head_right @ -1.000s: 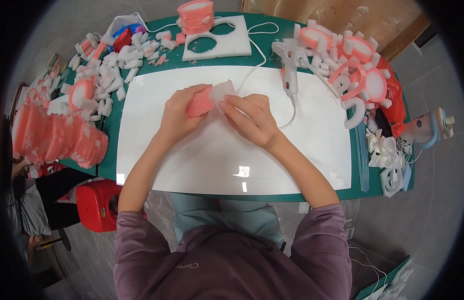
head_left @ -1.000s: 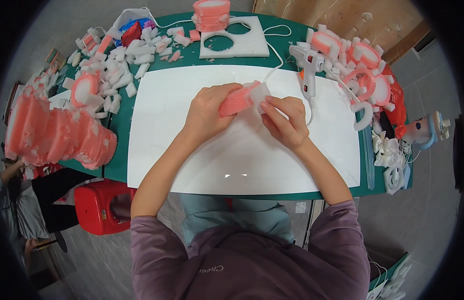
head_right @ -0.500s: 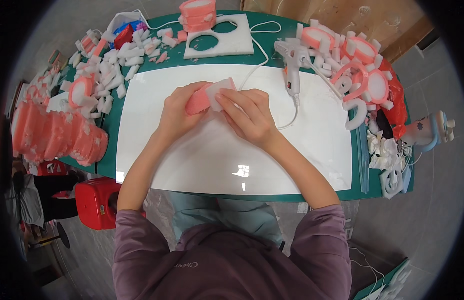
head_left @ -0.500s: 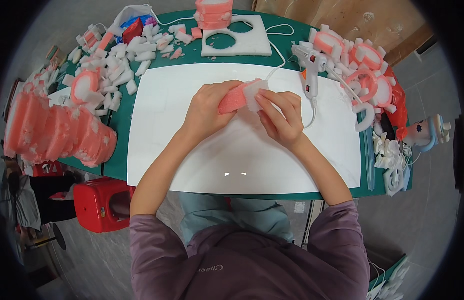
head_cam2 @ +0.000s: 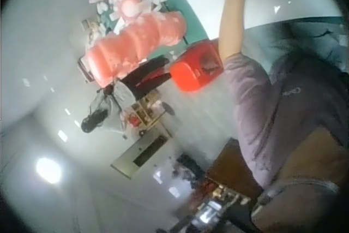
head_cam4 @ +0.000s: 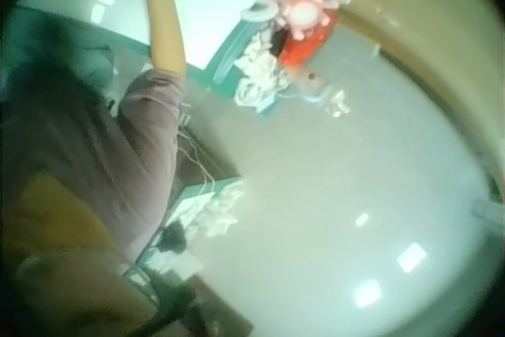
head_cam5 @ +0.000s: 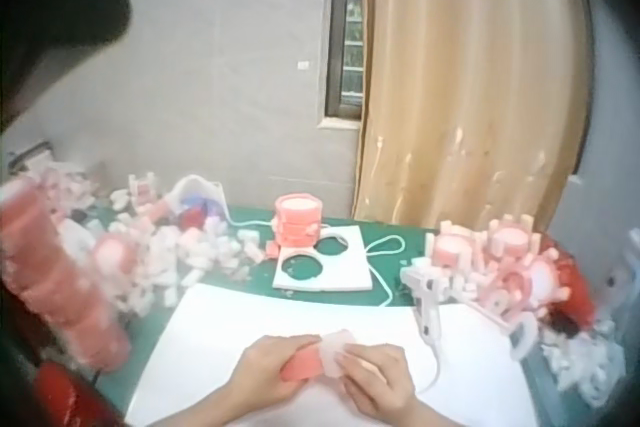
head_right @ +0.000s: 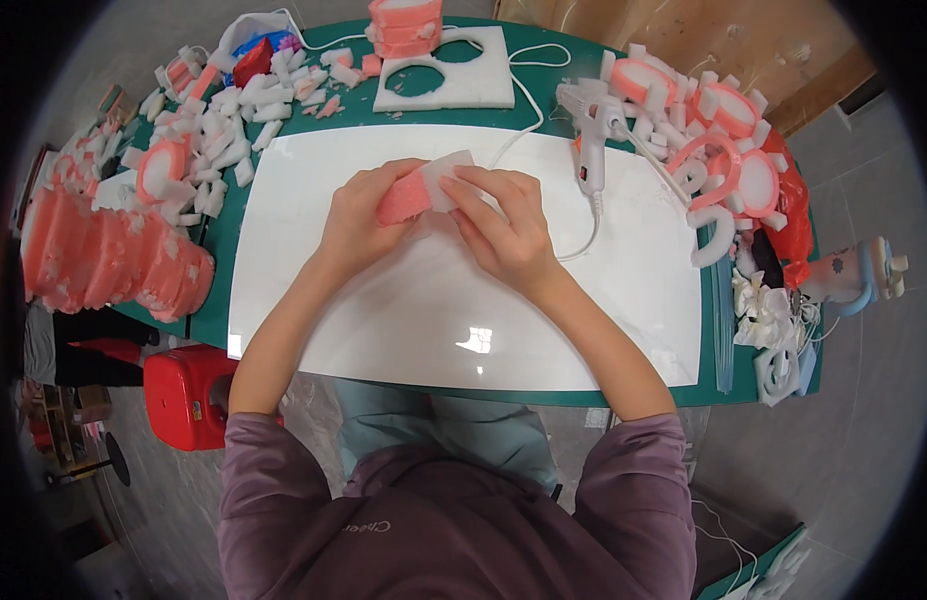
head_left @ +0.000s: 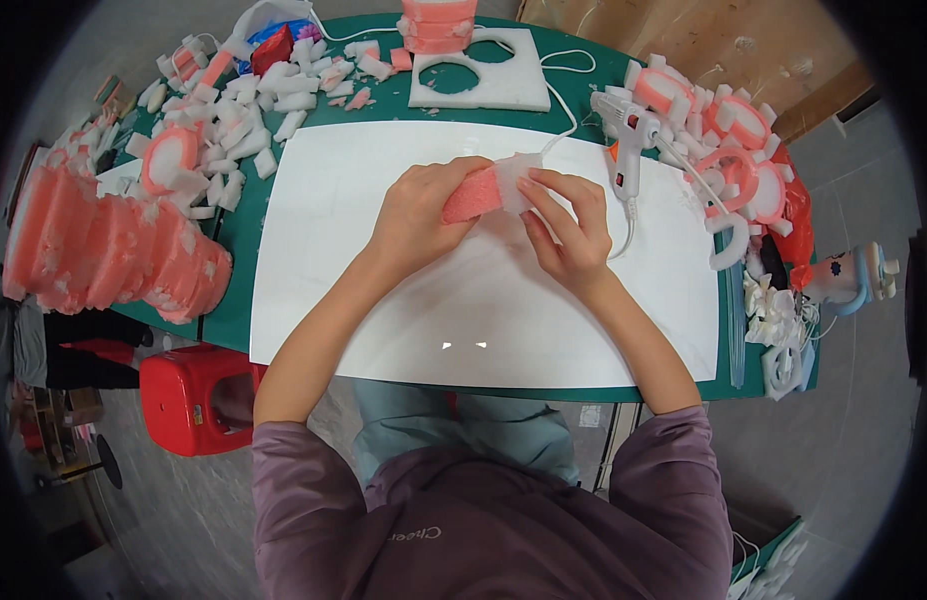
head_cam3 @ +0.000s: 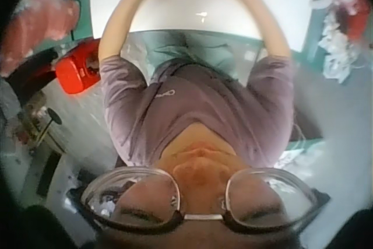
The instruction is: Gluing pieces of pink foam together using a hot glue gun to assemble an object.
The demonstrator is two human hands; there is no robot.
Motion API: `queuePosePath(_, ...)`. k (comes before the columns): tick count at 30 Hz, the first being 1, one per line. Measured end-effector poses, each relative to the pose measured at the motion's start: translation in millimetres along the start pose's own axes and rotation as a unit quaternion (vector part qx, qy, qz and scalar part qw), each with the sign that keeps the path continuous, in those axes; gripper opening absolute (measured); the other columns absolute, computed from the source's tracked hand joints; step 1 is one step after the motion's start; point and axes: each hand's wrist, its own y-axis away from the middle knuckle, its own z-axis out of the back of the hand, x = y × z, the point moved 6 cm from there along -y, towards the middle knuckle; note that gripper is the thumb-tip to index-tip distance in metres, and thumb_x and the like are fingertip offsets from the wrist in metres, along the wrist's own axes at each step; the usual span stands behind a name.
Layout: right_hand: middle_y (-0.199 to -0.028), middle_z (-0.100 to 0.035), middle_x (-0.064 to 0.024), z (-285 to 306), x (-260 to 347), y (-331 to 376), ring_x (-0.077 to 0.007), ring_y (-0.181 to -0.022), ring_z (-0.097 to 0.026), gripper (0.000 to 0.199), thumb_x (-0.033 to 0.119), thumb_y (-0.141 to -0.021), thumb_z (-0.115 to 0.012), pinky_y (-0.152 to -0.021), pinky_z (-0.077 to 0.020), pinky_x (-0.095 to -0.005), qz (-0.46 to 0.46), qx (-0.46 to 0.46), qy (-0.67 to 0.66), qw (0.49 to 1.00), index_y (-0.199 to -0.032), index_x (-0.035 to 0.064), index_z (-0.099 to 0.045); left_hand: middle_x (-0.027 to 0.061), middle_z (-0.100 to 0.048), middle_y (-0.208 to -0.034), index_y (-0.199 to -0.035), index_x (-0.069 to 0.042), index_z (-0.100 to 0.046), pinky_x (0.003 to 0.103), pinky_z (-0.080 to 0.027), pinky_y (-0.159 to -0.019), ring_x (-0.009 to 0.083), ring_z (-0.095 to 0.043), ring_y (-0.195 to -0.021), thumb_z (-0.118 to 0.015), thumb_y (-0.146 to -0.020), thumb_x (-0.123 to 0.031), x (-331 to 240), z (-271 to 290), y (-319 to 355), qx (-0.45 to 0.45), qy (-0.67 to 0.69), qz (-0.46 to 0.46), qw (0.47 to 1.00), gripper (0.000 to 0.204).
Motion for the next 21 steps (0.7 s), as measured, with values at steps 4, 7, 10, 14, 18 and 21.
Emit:
queuePosePath(4, -0.107, -0.058, -0.0097, -1.0, 0.6, 0.0, -0.0251, -0.089, -0.053, 0.045, -0.005, -0.061, -0.069, -0.076, -0.0441, -0.0318, -0.005, 0.002, -0.012, 1.0, -0.104, 0.0044, -0.063, 0.0092, -0.064, -0.098, -0.107, -0.008, -0.057, 0.035, -0.047, -0.078, 0.0287, -0.061, -0.085, -0.068, -0.066, -0.008, 1.8, -0.1, 0.6, 0.005, 0.013, 0.012, 1.0, 0.042)
queuePosePath(7, -0.107, -0.058, -0.0095, -1.0, -0.7, -0.3, -0.0254, -0.089, -0.053, 0.046, -0.005, -0.061, -0.069, -0.077, -0.0442, -0.0319, -0.012, 0.007, -0.021, 1.0, -0.105, 0.005, -0.062, 0.0083, -0.064, -0.096, -0.106, -0.008, -0.057, 0.035, -0.046, -0.077, 0.0282, -0.061, -0.083, -0.067, -0.068, -0.009, 1.2, 0.6, -0.2, -0.006, 0.013, 0.004, 1.0, 0.039)
queuePosePath(10, -0.107, -0.058, -0.0088, -0.8, -2.3, -0.7, -0.0254, -0.09, -0.053, 0.046, -0.005, -0.062, -0.068, -0.077, -0.0441, -0.0319, -0.018, 0.011, -0.027, 0.999, -0.106, 0.0058, -0.062, 0.0085, -0.064, -0.096, -0.106, -0.008, -0.057, 0.035, -0.047, -0.076, 0.0285, -0.061, -0.082, -0.067, -0.068, -0.009, 2.0, 0.4, -0.9, -0.008, 0.014, 0.004, 1.0, 0.039)
queuePosePath(14, -0.107, -0.058, -0.0077, -1.8, -4.3, 0.1, -0.0251, -0.091, -0.053, 0.046, -0.006, -0.062, -0.068, -0.077, -0.0441, -0.0318, -0.023, 0.015, -0.036, 0.999, -0.106, 0.0062, -0.062, 0.0088, -0.065, -0.095, -0.105, -0.009, -0.058, 0.035, -0.048, -0.075, 0.0292, -0.062, -0.08, -0.067, -0.068, -0.009, 2.1, 0.3, -2.0, -0.006, 0.025, 0.011, 1.0, 0.038)
queuePosePath(18, -0.107, -0.058, -0.0075, -2.3, -4.5, 0.1, -0.0251, -0.091, -0.053, 0.046, -0.006, -0.061, -0.068, -0.077, -0.0441, -0.0319, -0.018, 0.016, -0.037, 0.999, -0.106, 0.0062, -0.062, 0.0091, -0.065, -0.095, -0.104, -0.008, -0.058, 0.035, -0.048, -0.075, 0.0294, -0.062, -0.08, -0.067, -0.067, -0.009, 3.4, 1.1, -2.3, -0.01, 0.033, 0.015, 0.999, 0.037)
queuePosePath(21, -0.106, -0.058, -0.0079, -3.4, -3.7, -1.0, -0.0251, -0.09, -0.053, 0.044, -0.005, -0.062, -0.067, -0.077, -0.0442, -0.0318, -0.012, 0.018, -0.046, 0.999, -0.104, 0.0061, -0.063, 0.0094, -0.065, -0.095, -0.103, -0.007, -0.058, 0.036, -0.048, -0.074, 0.0293, -0.062, -0.08, -0.067, -0.068, -0.011, 7.5, 2.8, -0.2, -0.02, 0.017, 0.004, 1.0, 0.037)
